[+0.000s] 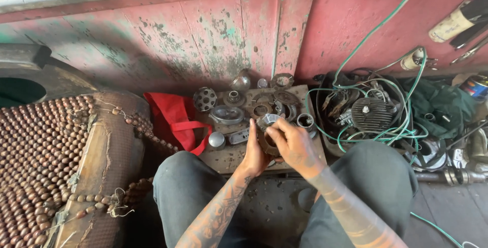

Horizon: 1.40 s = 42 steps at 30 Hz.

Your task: The person sits on the floor and uses a wire brush to scrub a cylindrical metal part, rotating it to clean different sections. They then switch to a different metal component with a central hole and continue scrubbing the inner and outer surfaces with the brush.

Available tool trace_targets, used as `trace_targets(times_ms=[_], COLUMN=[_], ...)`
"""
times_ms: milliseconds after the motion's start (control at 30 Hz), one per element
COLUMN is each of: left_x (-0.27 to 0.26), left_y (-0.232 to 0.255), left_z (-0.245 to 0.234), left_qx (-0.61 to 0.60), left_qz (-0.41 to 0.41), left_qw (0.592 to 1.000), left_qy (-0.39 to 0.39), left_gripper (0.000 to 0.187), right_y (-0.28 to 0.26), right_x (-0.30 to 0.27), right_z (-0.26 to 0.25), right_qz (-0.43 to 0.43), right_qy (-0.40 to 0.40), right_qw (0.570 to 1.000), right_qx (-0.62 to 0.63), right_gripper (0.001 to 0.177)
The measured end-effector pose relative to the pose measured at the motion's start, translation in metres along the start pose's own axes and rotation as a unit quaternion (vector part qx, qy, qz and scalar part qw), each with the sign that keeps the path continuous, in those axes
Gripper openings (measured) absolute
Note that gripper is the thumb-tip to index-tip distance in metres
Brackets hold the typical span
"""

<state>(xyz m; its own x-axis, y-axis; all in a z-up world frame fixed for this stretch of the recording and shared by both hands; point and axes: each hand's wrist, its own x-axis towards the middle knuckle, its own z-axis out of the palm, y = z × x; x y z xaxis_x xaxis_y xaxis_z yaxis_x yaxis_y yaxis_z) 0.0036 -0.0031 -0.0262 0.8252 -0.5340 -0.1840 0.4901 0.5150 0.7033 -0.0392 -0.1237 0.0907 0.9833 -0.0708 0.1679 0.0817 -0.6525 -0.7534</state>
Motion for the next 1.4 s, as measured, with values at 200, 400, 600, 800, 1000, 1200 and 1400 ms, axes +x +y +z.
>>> trace_targets(times_ms=[200,400,600,800,1000,1200,1400], left_x=[-0.007,-0.010,-0.013,-0.019,-0.046,-0.030,0.000], left_y=[0.009,0.010,0.017,0.030,0.063,0.039,-0.001], left_z=[0.010,0.014,0.018,0.034,0.071,0.049,0.003], left_qx=[0.032,0.017,0.039,0.077,0.037,0.031,0.098], left_qz=[0.003,0.018,0.009,0.021,0.011,0.052,0.074], left_qw=[0.999,0.999,0.999,0.997,0.999,0.997,0.990], left_qy=[-0.042,-0.032,0.014,-0.006,0.029,0.041,0.074], left_gripper=[0.098,0.095,0.105,0.103,0.114,0.101,0.084], right_y=[0.012,0.020,0.015,0.010,0.017,0.005,0.006], right_x=[0.006,0.010,0.006,0.005,0.009,0.004,0.002], right_z=[-0.001,-0.001,0.008,0.002,0.004,0.004,0.007], right_qz=[0.026,-0.034,-0.062,-0.015,0.000,-0.024,-0.009], right_qy=[0.001,0.019,0.015,0.009,-0.006,-0.019,-0.039], right_qw=[0.996,0.998,0.998,1.000,0.999,0.998,0.994], right_qx=[-0.088,-0.055,0.016,-0.017,-0.039,-0.063,-0.099], right_gripper=[0.026,0.026,0.020,0.022,0.022,0.021,0.012])
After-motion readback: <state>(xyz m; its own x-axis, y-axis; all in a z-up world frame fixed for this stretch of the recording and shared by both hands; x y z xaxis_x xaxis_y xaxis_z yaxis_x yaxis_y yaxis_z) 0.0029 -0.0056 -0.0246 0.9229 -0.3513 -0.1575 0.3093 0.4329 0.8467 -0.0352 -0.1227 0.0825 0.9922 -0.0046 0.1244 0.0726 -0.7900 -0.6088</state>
